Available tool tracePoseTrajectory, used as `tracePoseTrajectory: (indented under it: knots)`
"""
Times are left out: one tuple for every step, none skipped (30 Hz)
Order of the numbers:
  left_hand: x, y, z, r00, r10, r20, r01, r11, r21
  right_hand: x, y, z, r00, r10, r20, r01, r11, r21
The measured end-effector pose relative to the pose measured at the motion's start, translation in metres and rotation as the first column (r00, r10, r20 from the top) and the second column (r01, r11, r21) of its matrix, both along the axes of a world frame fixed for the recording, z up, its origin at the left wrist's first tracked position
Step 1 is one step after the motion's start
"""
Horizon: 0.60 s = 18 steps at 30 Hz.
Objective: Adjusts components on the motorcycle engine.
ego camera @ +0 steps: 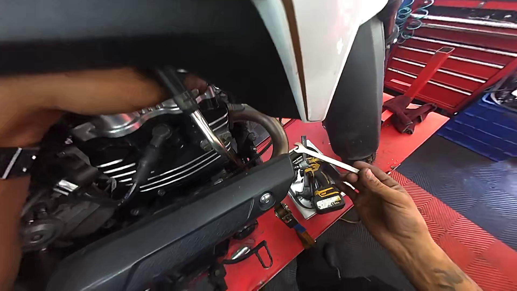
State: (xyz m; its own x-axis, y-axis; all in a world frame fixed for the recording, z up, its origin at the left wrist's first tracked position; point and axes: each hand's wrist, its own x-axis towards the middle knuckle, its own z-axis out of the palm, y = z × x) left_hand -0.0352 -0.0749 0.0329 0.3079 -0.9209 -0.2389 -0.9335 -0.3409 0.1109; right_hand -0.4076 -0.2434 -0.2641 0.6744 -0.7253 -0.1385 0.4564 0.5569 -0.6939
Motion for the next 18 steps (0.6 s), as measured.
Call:
tracePoseTrajectory:
  knots:
    - [-0.014, -0.009, 0.005, 1.0, 0.0, 0.013, -0.001, 0.999, 0.053, -0.006, 0.0, -0.008, 0.999, -0.008, -0.036, 0.008, 1.0, 0.007]
    - [-0.021, -0.014, 0.007, 0.999, -0.033, -0.012, 0.034, 0.998, 0.058, -0.013, 0.0, -0.016, 0.997, -0.011, -0.072, 0.012, 1.0, 0.013]
    - [-0.02, -0.015, 0.005, 0.995, -0.088, -0.048, 0.09, 0.995, 0.044, -0.02, -0.001, -0.024, 0.995, -0.013, -0.102, 0.014, 1.0, 0.015]
    - [-0.024, -0.017, 0.006, 0.993, -0.091, -0.074, 0.096, 0.994, 0.06, -0.026, -0.001, -0.031, 0.991, -0.02, -0.134, 0.022, 1.0, 0.014]
    - [-0.029, -0.019, 0.009, 0.996, -0.067, -0.057, 0.073, 0.992, 0.104, -0.031, 0.0, -0.038, 0.987, -0.03, -0.157, 0.033, 0.999, 0.014]
    - [-0.032, -0.021, 0.012, 0.998, -0.055, -0.037, 0.059, 0.991, 0.122, -0.036, 0.001, -0.044, 0.984, -0.032, -0.175, 0.035, 0.999, 0.01]
    - [-0.029, -0.021, 0.012, 0.996, -0.083, -0.033, 0.087, 0.989, 0.122, -0.04, 0.002, -0.05, 0.981, -0.028, -0.19, 0.029, 1.0, 0.003]
    - [-0.023, -0.02, 0.01, 0.994, -0.104, -0.018, 0.106, 0.989, 0.1, -0.044, 0.004, -0.053, 0.978, -0.021, -0.209, 0.021, 1.0, -0.001]
    - [-0.019, -0.019, 0.008, 0.994, -0.104, 0.026, 0.101, 0.992, 0.073, -0.046, 0.006, -0.056, 0.974, -0.013, -0.228, 0.013, 1.0, -0.004]
    - [-0.017, -0.017, 0.006, 0.994, -0.066, 0.091, 0.061, 0.996, 0.062, -0.048, 0.009, -0.059, 0.971, -0.004, -0.239, 0.003, 1.0, -0.006]
    - [-0.017, -0.015, 0.005, 0.992, -0.016, 0.126, 0.008, 0.998, 0.057, -0.05, 0.011, -0.062, 0.97, 0.008, -0.245, -0.011, 1.0, -0.01]
    - [-0.008, -0.009, 0.003, 0.989, -0.011, 0.149, 0.005, 0.999, 0.042, -0.05, 0.014, -0.065, 0.969, 0.025, -0.246, -0.03, 0.999, -0.019]
    - [0.009, 0.002, -0.001, 0.99, -0.025, 0.139, 0.027, 1.0, -0.014, -0.051, 0.016, -0.069, 0.968, 0.044, -0.247, -0.053, 0.998, -0.03]
    - [0.025, 0.015, -0.006, 0.995, -0.039, 0.095, 0.049, 0.993, -0.107, -0.051, 0.018, -0.072, 0.967, 0.058, -0.25, -0.069, 0.997, -0.036]
    - [0.037, 0.027, -0.009, 0.998, -0.052, 0.043, 0.06, 0.978, -0.198, -0.05, 0.02, -0.076, 0.965, 0.067, -0.254, -0.079, 0.996, -0.036]
    - [0.045, 0.037, -0.011, 0.997, -0.072, -0.007, 0.067, 0.956, -0.284, -0.048, 0.021, -0.077, 0.961, 0.075, -0.265, -0.088, 0.996, -0.035]
    - [0.048, 0.041, -0.014, 0.995, -0.094, -0.044, 0.072, 0.929, -0.363, -0.047, 0.023, -0.079, 0.96, 0.08, -0.269, -0.092, 0.995, -0.034]
    - [0.05, 0.039, -0.017, 0.993, -0.107, -0.04, 0.083, 0.92, -0.383, -0.046, 0.024, -0.08, 0.96, 0.085, -0.268, -0.097, 0.995, -0.03]
